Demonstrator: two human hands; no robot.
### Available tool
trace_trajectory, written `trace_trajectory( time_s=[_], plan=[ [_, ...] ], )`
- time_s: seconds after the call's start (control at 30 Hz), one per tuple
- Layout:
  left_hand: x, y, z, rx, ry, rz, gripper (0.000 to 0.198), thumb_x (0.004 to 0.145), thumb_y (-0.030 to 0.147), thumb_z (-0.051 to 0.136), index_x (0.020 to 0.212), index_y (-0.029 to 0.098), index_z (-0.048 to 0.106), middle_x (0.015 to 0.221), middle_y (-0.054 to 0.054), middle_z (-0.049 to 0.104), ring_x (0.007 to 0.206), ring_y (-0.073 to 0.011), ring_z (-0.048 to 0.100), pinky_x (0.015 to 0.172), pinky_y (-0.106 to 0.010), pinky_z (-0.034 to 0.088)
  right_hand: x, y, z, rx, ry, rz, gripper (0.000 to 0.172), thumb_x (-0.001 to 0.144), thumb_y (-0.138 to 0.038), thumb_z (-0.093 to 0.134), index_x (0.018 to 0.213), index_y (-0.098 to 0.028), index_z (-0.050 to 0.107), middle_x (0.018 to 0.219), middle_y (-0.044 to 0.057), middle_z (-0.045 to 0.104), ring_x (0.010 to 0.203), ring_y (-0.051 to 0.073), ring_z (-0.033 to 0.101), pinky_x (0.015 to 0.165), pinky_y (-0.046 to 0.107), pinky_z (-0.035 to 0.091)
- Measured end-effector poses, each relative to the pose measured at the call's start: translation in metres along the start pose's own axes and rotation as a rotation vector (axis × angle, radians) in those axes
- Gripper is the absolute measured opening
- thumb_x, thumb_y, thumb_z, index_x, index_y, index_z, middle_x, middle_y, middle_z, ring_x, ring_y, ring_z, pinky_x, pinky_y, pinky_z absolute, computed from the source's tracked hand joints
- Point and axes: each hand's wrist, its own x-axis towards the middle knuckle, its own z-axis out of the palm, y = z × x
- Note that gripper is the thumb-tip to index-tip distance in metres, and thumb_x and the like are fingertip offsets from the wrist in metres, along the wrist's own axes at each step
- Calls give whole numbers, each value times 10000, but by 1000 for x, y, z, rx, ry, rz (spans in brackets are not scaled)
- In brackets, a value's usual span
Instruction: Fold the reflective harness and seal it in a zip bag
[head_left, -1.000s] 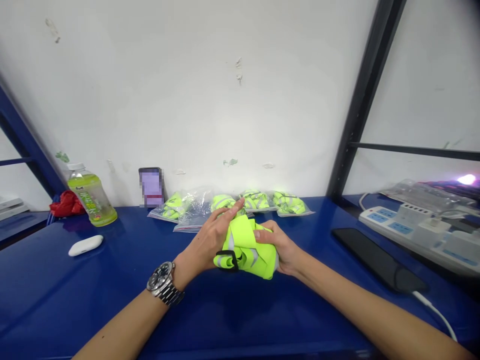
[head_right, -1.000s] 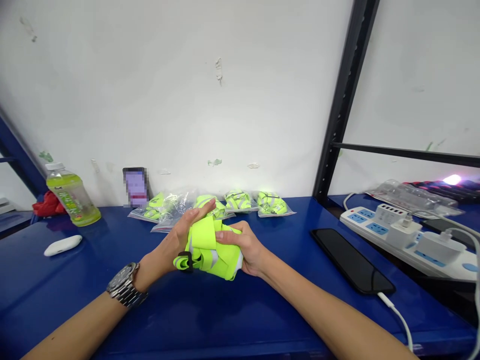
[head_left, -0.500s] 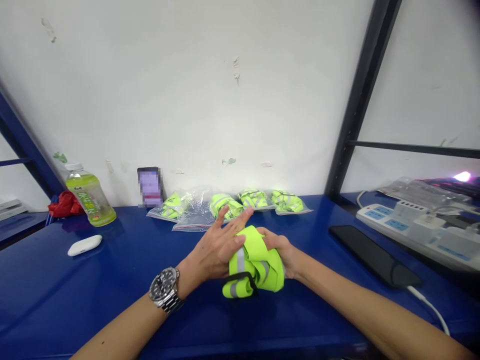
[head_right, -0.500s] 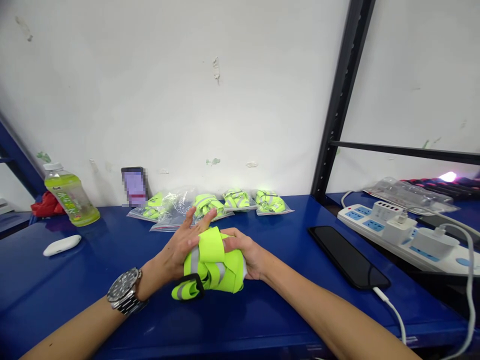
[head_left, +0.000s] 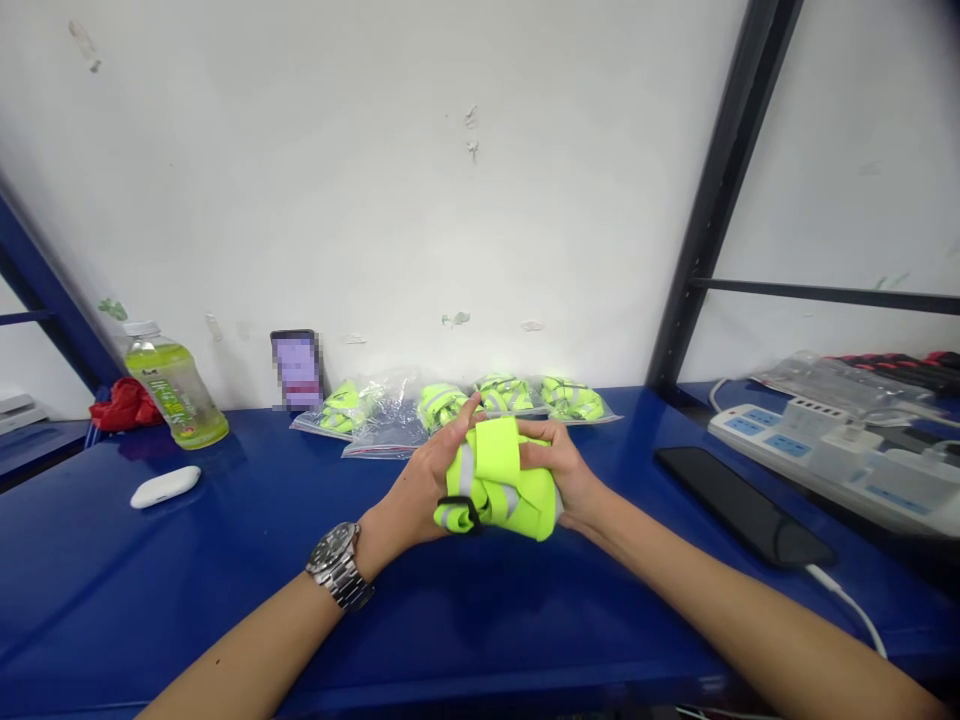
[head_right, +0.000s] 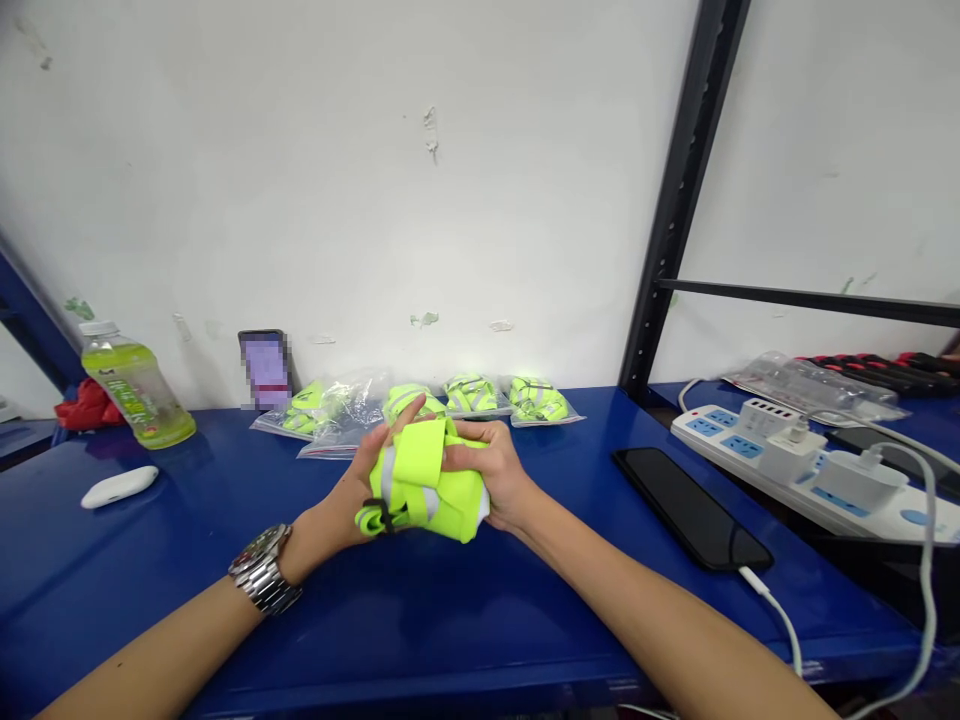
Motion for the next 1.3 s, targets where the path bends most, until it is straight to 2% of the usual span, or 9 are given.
trace_trajectory(
  time_s=[0.1, 0.17, 0.33, 0.4, 0.5, 0.6, 0.83, 1.1, 1.3],
  plan=[
    [1, 4, 1, 20, 14, -82, 1123, 690, 374, 775, 1493, 300, -6, 1491, -138, 337, 1303, -324, 435, 1073, -498, 375, 5, -7, -6, -23, 138, -74, 278, 503, -185, 780, 774, -130, 755, 686, 63, 722, 577, 184, 645, 569, 281, 506],
    [4, 10, 1, -66, 9, -240, 1114, 671, 370, 794, 1498, 259, 55, 1426, -147, 430, 1272, -330, 466, 1054, -504, 388, 9, -11, -13, -53, 202, -108, 270, 507, -188, 791, 768, -131, 754, 687, 61, 722, 571, 190, 643, 558, 290, 509],
    [12, 28, 10, -764, 143, -772, 727, 786, 458, 693, 1368, 159, 379, 1192, -180, 604, 1056, -286, 627, 933, -454, 499, 16, -14, -26, -157, 369, -229, 342, 502, -216, 827, 828, -137, 760, 720, 48, 729, 594, 206, 647, 585, 317, 521],
    [16, 35, 16, -1038, 174, -849, 567, 830, 486, 635, 1279, 176, 479, 1152, -153, 628, 1017, -256, 646, 913, -424, 517, 16, -9, -25, -282, 414, -304, 357, 518, -256, 830, 851, -144, 763, 761, 46, 735, 642, 220, 653, 601, 324, 521],
    [20, 43, 23, -1232, 284, -853, 468, 836, 515, 614, 1182, 202, 576, 1166, -114, 635, 1016, -243, 643, 859, -389, 550, 11, 4, -15, -567, 378, -397, 360, 531, -287, 828, 856, -145, 768, 783, 43, 731, 704, 238, 645, 625, 325, 514],
    [19, 47, 24, -1249, 321, -871, 467, 819, 484, 649, 1149, 156, 607, 1124, -126, 652, 987, -252, 646, 801, -377, 573, 2, 14, -3, -672, 248, -399, 287, 598, -275, 786, 849, -138, 764, 727, 24, 699, 650, 199, 607, 583, 285, 477],
    [16, 52, 21, -1230, 312, -847, 386, 750, 298, 758, 1072, 131, 625, 980, -94, 680, 844, -211, 668, 714, -331, 584, -4, 12, 3, -481, 159, -351, 258, 606, -290, 782, 822, -158, 734, 703, -12, 653, 648, 166, 563, 604, 261, 446],
    [18, 48, 21, -1162, 456, -839, 418, 660, 201, 822, 1022, 144, 620, 958, -59, 687, 849, -190, 671, 726, -278, 572, 4, 15, -5, -430, 34, -355, 423, 625, -268, 760, 1038, -192, 716, 1047, 34, 700, 986, 283, 610, 874, 357, 460],
    [19, 44, 17, -1125, 443, -787, 496, 624, 191, 842, 1063, 145, 615, 945, -55, 702, 819, -194, 684, 741, -291, 572, 8, 16, -6, -330, -13, -344, 382, 731, -299, 615, 1093, -203, 695, 1102, 27, 685, 1047, 260, 589, 911, 337, 440]
  ],
)
